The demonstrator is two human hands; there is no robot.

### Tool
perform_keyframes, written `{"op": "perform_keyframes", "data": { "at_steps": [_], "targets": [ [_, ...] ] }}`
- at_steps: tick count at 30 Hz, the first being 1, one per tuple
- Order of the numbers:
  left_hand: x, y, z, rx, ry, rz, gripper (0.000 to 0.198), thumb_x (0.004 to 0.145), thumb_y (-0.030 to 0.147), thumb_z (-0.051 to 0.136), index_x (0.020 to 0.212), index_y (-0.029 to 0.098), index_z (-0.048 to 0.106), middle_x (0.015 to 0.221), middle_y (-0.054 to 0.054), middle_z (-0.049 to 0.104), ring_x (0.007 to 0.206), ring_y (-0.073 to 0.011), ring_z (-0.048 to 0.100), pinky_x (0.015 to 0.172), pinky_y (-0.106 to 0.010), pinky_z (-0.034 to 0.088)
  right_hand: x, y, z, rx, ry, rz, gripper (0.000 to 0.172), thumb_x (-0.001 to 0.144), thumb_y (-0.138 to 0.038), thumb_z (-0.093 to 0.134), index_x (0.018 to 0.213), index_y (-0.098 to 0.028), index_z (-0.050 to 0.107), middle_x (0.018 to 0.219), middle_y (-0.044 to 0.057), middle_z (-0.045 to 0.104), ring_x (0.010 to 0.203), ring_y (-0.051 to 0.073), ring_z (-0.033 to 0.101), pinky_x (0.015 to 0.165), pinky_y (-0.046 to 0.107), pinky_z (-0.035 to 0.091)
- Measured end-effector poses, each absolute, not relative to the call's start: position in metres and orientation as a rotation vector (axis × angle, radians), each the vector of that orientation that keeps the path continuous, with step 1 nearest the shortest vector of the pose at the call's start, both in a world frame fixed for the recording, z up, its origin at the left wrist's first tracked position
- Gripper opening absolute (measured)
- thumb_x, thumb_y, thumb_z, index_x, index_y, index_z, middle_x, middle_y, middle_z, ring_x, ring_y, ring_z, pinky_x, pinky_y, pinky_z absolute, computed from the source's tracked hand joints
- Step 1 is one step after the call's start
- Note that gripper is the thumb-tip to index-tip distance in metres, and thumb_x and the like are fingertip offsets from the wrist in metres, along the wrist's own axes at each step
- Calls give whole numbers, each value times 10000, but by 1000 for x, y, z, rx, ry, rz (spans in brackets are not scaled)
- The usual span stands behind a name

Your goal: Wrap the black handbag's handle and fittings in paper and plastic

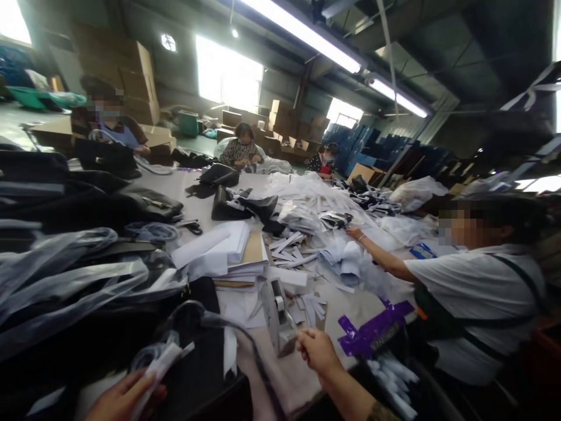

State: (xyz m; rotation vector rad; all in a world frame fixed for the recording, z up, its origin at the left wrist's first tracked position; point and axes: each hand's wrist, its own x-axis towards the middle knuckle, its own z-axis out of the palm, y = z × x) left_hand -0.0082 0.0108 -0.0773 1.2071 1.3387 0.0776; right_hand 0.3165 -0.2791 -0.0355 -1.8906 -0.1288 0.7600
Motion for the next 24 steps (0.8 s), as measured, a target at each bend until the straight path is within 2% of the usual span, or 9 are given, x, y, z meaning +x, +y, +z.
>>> {"op": "perform_keyframes", "data": {
  "at_steps": [3, 6, 10, 13, 17, 19, 22, 24],
  "targets": [
    [-13, 12, -85, 1044, 1243, 154, 857, 300, 898, 735, 930, 339, 577, 713, -15, 784, 870, -383, 760, 880, -508, 608, 307, -293, -53, -1868, 37, 909, 281, 642, -418, 706, 743, -164, 636, 611, 17, 622, 433, 88, 438, 392, 201, 165],
    [-17, 12, -89, 1059, 1193, 205, 802, 437, 857, 769, 990, 297, 615, 743, -33, 785, 821, -348, 764, 753, -439, 620, 300, -292, -68, -1911, 56, 862, 237, 644, -392, 670, 695, -172, 596, 575, 4, 600, 421, 81, 422, 392, 193, 171],
    [-18, -3, -63, 1139, 1164, 259, 759, 591, 705, 805, 1112, 180, 635, 814, -106, 785, 806, -300, 763, 664, -323, 594, 308, -286, -66, -2129, -106, 821, 183, 642, -365, 627, 616, -187, 598, 535, 18, 591, 430, 109, 440, 418, 232, 258],
    [-13, -15, -42, 1221, 1123, 294, 563, 726, 571, 748, 1080, 140, 669, 793, -107, 774, 690, -236, 730, 580, -276, 538, 325, -294, -63, -2333, -346, 868, 134, 648, -331, 621, 559, -233, 638, 557, 53, 635, 483, 176, 527, 476, 303, 349],
    [-12, -16, -43, 1262, 1111, 308, 380, 836, 422, 654, 1078, 133, 700, 778, -90, 768, 612, -166, 673, 513, -226, 458, 344, -306, -63, -2620, -816, 1074, 256, 650, -355, 580, 411, -261, 581, 518, 85, 629, 514, 244, 583, 560, 382, 423],
    [-13, -17, -46, 1269, 1116, 318, 347, 853, 380, 634, 1079, 127, 705, 776, -88, 767, 618, -158, 668, 513, -221, 447, 337, -301, -48, -2548, -971, 1170, 290, 698, -437, 567, 490, -250, 640, 541, 74, 643, 526, 242, 585, 582, 382, 441],
    [-15, -20, -44, 1305, 1126, 318, 334, 867, 351, 614, 1093, 123, 705, 772, -84, 764, 609, -154, 653, 517, -226, 437, 299, -259, -7, -2267, -1156, 1279, 354, 767, -550, 598, 719, -228, 739, 619, 46, 673, 587, 219, 593, 595, 339, 446],
    [-14, -22, -41, 1354, 1127, 325, 323, 868, 339, 613, 1083, 119, 710, 758, -77, 759, 611, -156, 649, 531, -233, 438, 260, -211, 17, -2036, -1259, 1327, 376, 821, -555, 617, 742, -206, 734, 650, 42, 677, 634, 193, 593, 627, 306, 443]
  ]
}}
